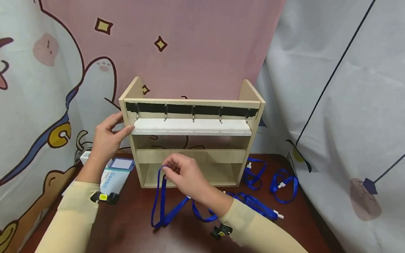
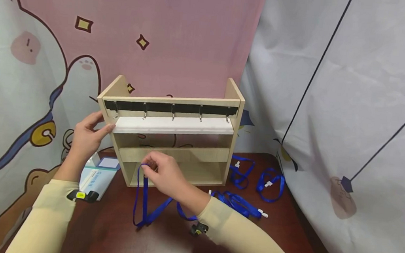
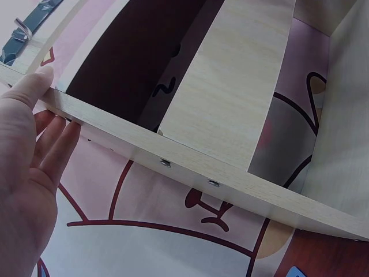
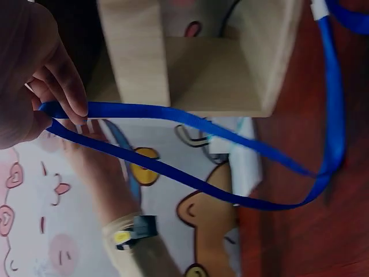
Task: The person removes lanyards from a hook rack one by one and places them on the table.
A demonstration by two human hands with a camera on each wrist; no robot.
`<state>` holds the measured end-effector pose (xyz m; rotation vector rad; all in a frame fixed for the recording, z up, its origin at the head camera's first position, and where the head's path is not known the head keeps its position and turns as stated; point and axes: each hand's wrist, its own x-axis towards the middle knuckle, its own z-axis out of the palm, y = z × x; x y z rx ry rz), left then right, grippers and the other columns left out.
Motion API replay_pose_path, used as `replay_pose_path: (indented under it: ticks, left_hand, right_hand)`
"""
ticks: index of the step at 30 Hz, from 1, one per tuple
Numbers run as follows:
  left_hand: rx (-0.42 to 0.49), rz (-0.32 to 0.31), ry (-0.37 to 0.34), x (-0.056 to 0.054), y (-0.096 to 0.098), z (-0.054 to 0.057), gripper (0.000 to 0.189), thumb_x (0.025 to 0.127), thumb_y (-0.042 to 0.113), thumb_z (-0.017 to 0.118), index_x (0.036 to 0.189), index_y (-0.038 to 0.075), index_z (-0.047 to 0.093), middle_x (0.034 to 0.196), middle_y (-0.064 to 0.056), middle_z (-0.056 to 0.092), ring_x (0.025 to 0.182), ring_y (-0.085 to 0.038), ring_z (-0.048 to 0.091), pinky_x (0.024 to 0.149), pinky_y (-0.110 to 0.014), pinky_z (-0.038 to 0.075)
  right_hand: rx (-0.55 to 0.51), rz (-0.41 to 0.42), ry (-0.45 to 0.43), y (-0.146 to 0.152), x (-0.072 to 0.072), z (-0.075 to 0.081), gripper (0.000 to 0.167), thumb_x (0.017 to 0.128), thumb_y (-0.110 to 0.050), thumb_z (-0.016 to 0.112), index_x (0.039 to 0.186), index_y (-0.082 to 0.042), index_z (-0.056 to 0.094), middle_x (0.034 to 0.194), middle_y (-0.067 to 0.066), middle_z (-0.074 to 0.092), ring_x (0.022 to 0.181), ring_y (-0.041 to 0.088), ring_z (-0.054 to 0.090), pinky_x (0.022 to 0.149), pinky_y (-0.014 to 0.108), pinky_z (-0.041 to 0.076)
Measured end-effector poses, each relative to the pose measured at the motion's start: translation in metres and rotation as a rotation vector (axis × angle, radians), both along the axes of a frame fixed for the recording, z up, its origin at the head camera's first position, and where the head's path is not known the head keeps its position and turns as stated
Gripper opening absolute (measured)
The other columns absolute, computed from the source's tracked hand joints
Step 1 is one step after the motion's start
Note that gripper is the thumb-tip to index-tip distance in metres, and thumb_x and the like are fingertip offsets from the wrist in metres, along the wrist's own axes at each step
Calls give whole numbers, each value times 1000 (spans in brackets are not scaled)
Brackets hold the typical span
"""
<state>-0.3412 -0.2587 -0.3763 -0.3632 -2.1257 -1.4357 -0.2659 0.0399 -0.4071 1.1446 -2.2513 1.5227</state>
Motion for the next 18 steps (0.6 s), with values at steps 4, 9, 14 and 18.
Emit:
replay_pose_path:
  ticks: [4,9,14,18]
  left_hand:
    - [0,0,2,0,0,0,55,104,25,82,157,24,65,146,-2,67,130,-13,60,96,-15,58]
    - [-1,-2,5,0,0,0,55,104,25,81,157,24,65,146,-2,67,130,-12,60,96,-15,57]
    - [2,2,-4,-1,-1,-1,56,104,22,81,158,23,64,147,-2,67,131,-13,60,95,-14,57]
    - [2,8,-13,-2,-1,-2,57,104,22,81,158,23,63,147,-2,66,132,-13,60,96,-15,57]
  right_hand:
    - [45,-12,-41,4,-3,-17,5,109,-7,70,110,-9,74,98,4,74,81,19,76,65,26,62]
    - [152,-68,-40,11,-8,-40,4,108,-10,72,108,-13,75,97,-6,71,81,6,69,67,25,61]
    - [242,-104,-29,17,-14,-61,6,105,-12,75,103,-17,74,96,-8,70,83,4,65,70,24,58]
    - [345,-111,-11,23,-20,-74,7,104,-12,78,100,-17,74,97,-9,69,84,3,63,73,22,56]
